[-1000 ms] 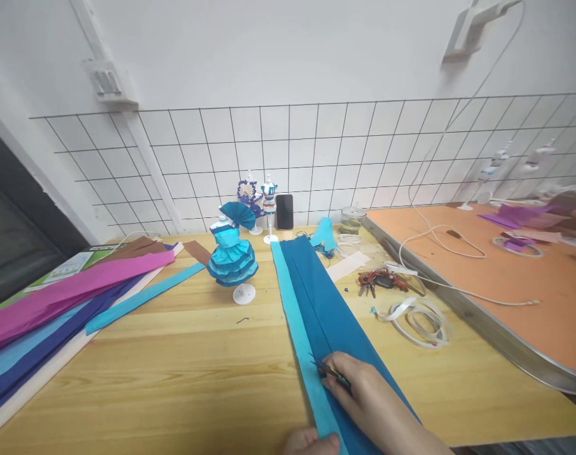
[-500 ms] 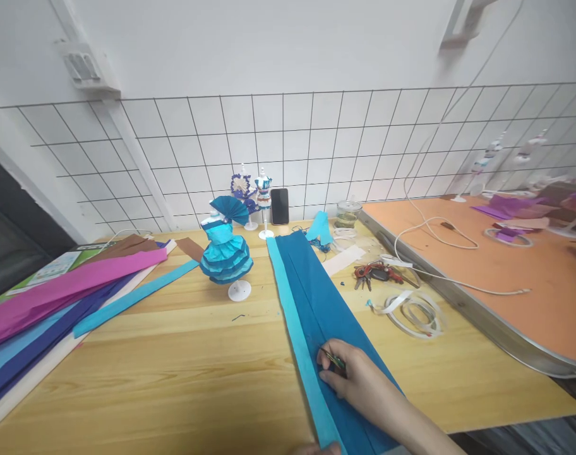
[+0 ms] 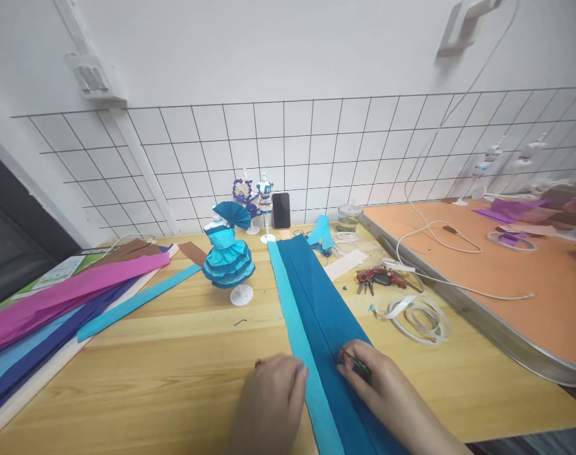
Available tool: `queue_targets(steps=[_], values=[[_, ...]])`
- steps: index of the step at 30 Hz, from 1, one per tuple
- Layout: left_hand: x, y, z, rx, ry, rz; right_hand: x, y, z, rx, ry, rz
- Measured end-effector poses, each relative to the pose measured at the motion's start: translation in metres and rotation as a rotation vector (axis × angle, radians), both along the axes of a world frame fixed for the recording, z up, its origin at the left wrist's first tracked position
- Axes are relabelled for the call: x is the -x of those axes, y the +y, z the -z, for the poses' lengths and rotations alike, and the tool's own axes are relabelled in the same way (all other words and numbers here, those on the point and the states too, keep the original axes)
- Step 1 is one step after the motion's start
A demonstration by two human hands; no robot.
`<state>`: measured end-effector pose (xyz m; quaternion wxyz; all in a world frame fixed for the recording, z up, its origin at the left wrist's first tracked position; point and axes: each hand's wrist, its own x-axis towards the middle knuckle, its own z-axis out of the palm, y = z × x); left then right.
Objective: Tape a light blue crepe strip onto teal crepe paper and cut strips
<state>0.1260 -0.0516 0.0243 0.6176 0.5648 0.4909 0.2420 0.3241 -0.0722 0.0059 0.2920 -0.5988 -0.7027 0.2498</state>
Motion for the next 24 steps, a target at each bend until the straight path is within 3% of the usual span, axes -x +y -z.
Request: queue_targets(steps=[2,3,5,10,18,24], values=[[-0.01,0.025,0.009,-0.572,0.378,0.041,-0.016,-0.006,0.011,-0.002,-0.074,0.079],[-0.015,0.036,0.015,-0.741,0.515,0.076,-0.024,-0.009,0.016,0.0,-0.127,0.143],[-0.026,0.055,0.03,-0.885,0.721,0.111,-0.039,-0.013,0.025,0.015,-0.223,0.261],[-0.035,0.07,0.05,-1.011,0.864,0.18,-0.05,-0.01,0.029,0.122,-0.238,0.286],[-0.04,0.077,0.051,-0.993,0.923,0.214,-0.059,0.007,0.024,0.16,-0.202,0.32],[-0.036,0.07,0.039,-0.981,0.856,0.205,-0.065,-0.006,0.019,0.161,-0.2,0.344]])
